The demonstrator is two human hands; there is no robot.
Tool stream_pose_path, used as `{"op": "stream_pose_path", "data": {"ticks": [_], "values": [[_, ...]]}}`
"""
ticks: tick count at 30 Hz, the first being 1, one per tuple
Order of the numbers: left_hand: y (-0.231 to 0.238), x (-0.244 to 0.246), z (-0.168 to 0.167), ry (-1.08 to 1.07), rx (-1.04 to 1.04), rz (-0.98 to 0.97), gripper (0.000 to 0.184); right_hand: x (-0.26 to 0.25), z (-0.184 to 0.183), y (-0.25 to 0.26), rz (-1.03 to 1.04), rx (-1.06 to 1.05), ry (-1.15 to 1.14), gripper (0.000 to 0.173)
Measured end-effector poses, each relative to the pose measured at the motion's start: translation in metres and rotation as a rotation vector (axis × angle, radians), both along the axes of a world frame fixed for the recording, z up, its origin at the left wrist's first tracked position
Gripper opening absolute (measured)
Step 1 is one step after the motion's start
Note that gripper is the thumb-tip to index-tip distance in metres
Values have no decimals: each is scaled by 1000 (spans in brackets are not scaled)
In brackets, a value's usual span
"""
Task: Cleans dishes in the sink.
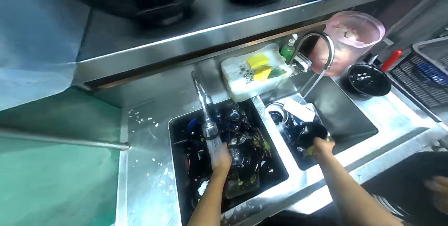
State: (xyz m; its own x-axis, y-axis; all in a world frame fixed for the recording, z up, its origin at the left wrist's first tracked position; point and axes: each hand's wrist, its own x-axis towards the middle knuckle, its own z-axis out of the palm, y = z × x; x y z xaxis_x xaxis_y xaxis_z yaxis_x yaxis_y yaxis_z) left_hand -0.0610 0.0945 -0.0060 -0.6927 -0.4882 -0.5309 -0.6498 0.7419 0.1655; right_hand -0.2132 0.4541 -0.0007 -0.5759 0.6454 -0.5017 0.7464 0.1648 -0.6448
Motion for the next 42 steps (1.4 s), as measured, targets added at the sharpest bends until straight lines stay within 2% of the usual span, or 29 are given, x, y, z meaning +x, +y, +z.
{"op": "stream_pose_path", "data": {"ticks": [3, 5, 7, 10, 13, 15, 16, 17, 19, 22, 24, 26, 28, 31, 33, 34, 36, 38, 40, 42], "values": [[-4, 6, 8, 28, 83, -6, 37, 1, -40, 1, -201, -294, -25, 53], [-2, 17, 14, 117, 143, 107, 42, 5, -52, -6, -306, -459, 43, 38], [-1, 34, 15, 266, 311, 378, 55, 11, -65, -12, -382, -559, 83, 34], [1, 55, 14, 469, 700, 900, 67, 22, -82, -16, -432, -606, 141, 36], [1, 64, 24, 524, 958, 1160, 71, 17, -71, -22, -469, -791, 245, 37], [0, 68, 28, 529, 1083, 1258, 59, 11, -45, -30, -355, -816, 290, 37], [1, 68, 29, 530, 1131, 1316, 49, 9, -27, -38, -239, -745, 313, 37], [3, 65, 32, 542, 1158, 1381, 49, 10, -8, -48, -81, -646, 328, 38], [10, 53, 35, 549, 1193, 1448, 64, 21, 30, -75, 318, -469, 318, 43], [37, 29, 39, 506, 1252, 1414, 73, 54, 64, -130, 858, -281, 299, 46], [59, 14, 46, 507, 1334, 1336, 73, 73, 58, -163, 1168, -172, 342, 47], [76, 4, 55, 605, 1353, 1201, 72, 87, 53, -186, 1378, -105, 343, 46], [77, 5, 55, 679, 1311, 1036, 72, 95, 53, -196, 1506, -171, 308, 43], [52, 15, 66, 551, 1233, 985, 80, 90, 71, -189, 1861, -350, 268, 34], [33, 27, 68, 445, 1249, 859, 80, 85, 78, -187, 2140, -368, 346, 23], [27, 30, 70, 381, 1301, 800, 79, 83, 80, -188, 2210, -331, 418, 21], [29, 31, 77, 300, 1410, 797, 76, 81, 77, -190, 2197, -114, 666, 21], [35, 27, 87, 400, 1380, 842, 56, 77, 71, -196, 2036, 203, 803, 22], [37, 23, 85, 639, 1211, 784, 41, 83, 67, -202, 1888, 373, 606, 25], [31, 19, 73, 808, 1017, 651, 40, 97, 69, -210, 1799, 225, 294, 33]]}}
